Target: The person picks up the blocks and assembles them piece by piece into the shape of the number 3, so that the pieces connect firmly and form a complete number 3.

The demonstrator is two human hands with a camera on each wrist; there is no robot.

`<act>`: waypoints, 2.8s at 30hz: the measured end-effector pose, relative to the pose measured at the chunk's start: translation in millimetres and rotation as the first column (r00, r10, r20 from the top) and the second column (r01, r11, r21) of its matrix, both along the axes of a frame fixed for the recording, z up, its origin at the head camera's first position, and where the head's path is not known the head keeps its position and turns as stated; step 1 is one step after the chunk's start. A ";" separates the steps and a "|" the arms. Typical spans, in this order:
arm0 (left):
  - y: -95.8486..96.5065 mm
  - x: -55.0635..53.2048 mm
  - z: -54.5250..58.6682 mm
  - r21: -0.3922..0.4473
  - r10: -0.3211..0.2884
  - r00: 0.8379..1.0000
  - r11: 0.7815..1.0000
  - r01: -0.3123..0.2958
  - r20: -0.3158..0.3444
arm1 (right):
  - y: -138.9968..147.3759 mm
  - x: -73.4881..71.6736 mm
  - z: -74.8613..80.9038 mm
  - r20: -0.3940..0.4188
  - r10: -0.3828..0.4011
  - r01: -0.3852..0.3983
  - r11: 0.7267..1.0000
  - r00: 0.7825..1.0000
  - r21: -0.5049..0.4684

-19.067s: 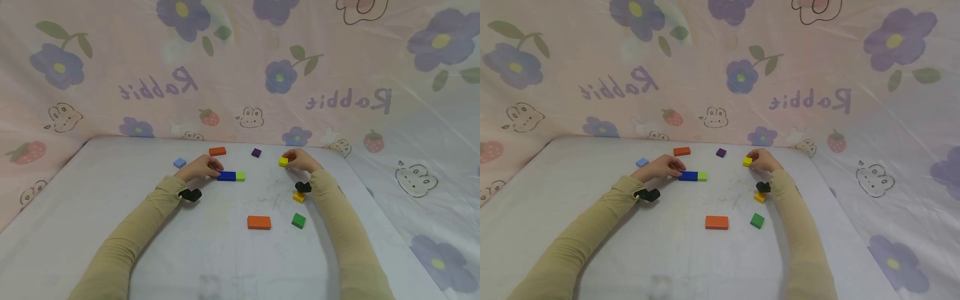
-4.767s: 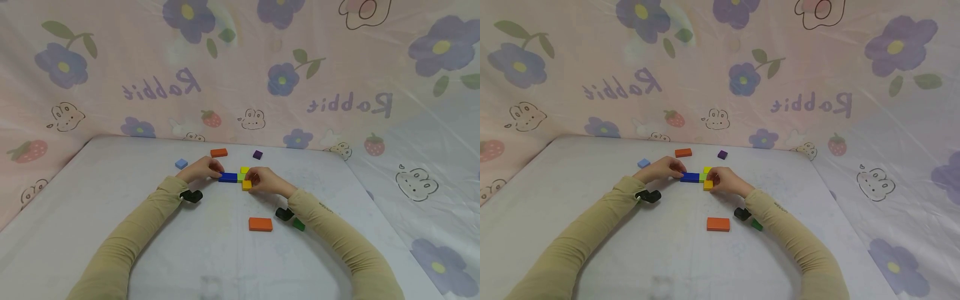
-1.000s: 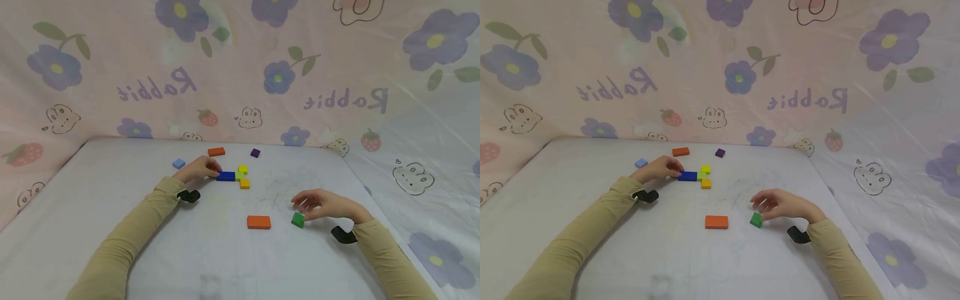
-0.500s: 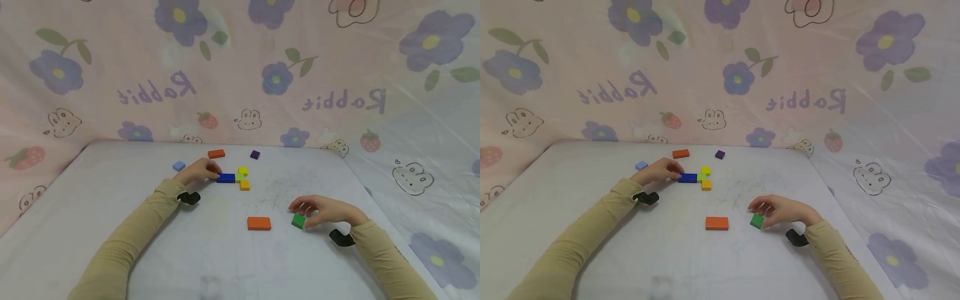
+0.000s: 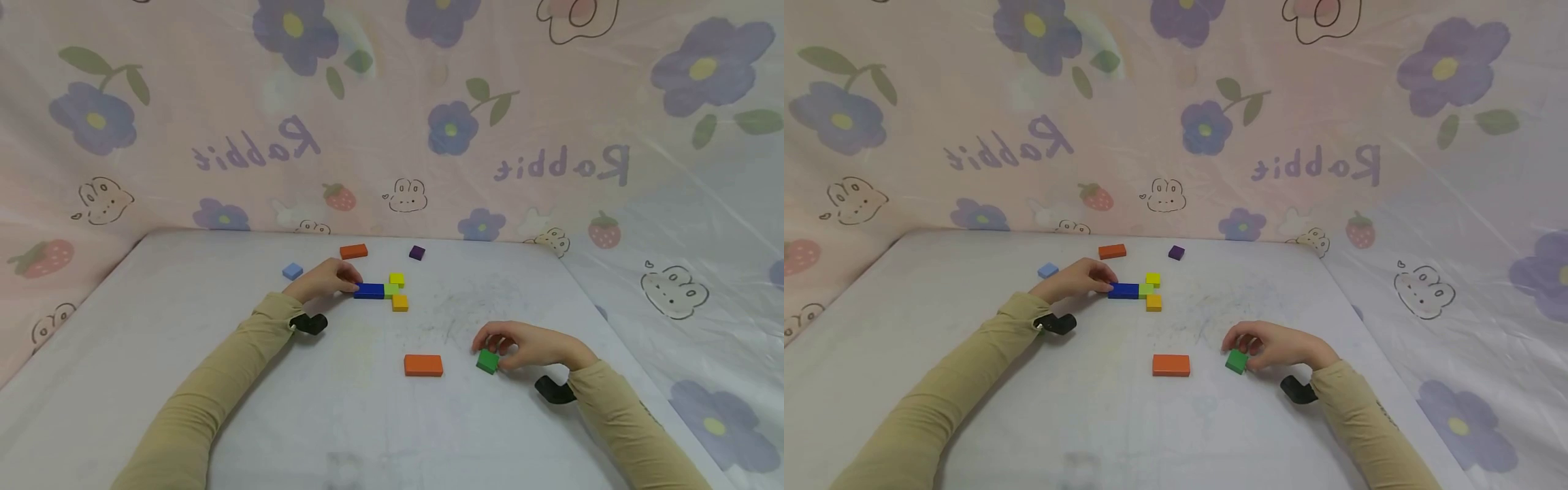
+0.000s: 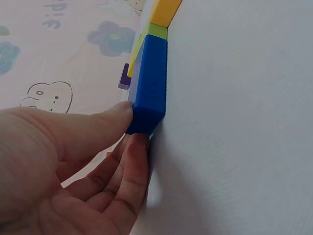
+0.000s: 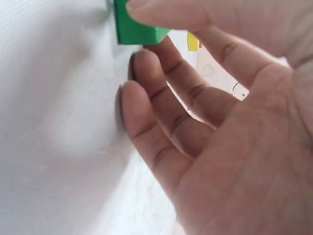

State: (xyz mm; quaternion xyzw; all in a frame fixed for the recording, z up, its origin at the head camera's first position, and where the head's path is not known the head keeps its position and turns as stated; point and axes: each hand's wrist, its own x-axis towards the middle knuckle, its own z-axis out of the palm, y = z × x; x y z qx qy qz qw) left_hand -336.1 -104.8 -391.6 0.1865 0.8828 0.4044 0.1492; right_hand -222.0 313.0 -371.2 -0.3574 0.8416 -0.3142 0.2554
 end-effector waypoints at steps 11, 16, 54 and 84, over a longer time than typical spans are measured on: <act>-1.5 0.0 -0.2 0.023 0.006 1.000 1.000 -0.006 0.009 | -1.2 -2.5 -1.7 0.012 0.025 -0.025 1.000 1.000 -0.014; -2.2 -0.6 -0.9 0.020 0.006 1.000 1.000 -0.006 0.006 | -2.4 -3.4 -1.7 0.027 0.028 -0.027 0.999 0.999 -0.020; -0.1 -2.1 -0.3 0.013 0.009 1.000 1.000 -0.009 0.017 | -49.2 -46.2 16.7 -0.075 0.022 -0.023 0.999 0.997 -0.022; 0.1 -3.6 -0.9 0.017 0.009 1.000 1.000 -0.009 0.018 | -118.9 -67.3 14.4 -0.123 0.075 -0.078 0.997 0.990 -0.022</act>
